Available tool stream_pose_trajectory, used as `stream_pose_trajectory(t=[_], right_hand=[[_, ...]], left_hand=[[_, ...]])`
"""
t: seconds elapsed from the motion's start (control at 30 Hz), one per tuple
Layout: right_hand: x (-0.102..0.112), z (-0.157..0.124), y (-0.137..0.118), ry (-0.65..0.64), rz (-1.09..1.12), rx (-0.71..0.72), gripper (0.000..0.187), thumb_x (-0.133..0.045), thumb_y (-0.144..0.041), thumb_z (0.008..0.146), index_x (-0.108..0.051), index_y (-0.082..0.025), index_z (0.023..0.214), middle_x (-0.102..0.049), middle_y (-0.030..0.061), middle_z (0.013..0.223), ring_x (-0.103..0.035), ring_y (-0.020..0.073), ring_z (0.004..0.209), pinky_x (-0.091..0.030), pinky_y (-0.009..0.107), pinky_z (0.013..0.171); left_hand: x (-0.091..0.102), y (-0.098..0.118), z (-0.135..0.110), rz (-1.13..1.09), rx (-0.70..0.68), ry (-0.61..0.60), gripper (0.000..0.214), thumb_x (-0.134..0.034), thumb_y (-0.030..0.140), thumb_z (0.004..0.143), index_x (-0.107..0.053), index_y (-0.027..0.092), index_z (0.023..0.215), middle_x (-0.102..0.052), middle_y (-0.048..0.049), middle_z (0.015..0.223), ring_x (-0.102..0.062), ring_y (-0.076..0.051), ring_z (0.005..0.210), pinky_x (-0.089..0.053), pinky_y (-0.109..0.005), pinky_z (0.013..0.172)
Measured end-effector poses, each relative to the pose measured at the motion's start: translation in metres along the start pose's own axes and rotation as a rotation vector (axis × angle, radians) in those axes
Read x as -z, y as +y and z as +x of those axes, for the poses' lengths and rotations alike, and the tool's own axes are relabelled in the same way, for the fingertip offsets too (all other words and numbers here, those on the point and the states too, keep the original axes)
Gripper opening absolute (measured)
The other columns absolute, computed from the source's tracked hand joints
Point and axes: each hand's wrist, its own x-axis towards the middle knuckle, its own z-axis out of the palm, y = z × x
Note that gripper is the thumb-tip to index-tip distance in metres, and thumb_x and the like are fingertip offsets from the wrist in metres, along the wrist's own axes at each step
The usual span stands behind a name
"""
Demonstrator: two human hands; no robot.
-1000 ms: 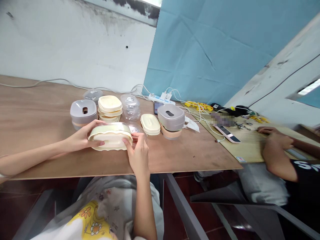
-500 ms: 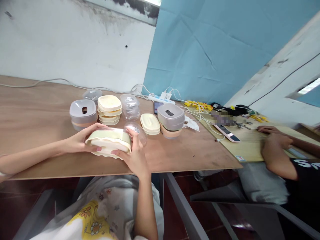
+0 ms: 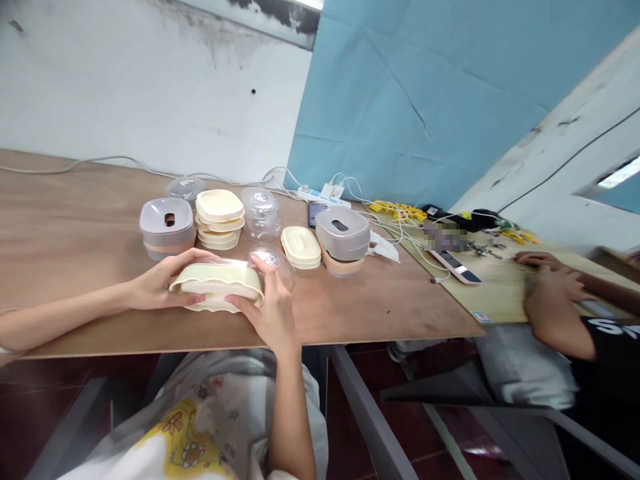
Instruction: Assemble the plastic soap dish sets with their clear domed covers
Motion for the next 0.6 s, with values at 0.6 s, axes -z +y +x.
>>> stream_pose_trajectory(t=[0.6], right_hand=[[-0.001, 0.0007, 0.0007, -0.041, -0.124, -0.022, 0.063, -0.066, -0.033, 0.085, -0.035, -0.028, 0.139, -0.05, 0.0105, 0.138, -0.049, 0.0274, 0.127, -0.046, 0.05, 0.103]], left_hand=[[0.0028, 0.0012, 0.0014, 0.487, -0.117, 0.157, 0.047, -0.06, 0.036, 0.084, -0.047, 0.023, 0.128, -0.062, -0.0089, 0.127, -0.057, -0.029, 0.115, -0.041, -0.04, 0.098]])
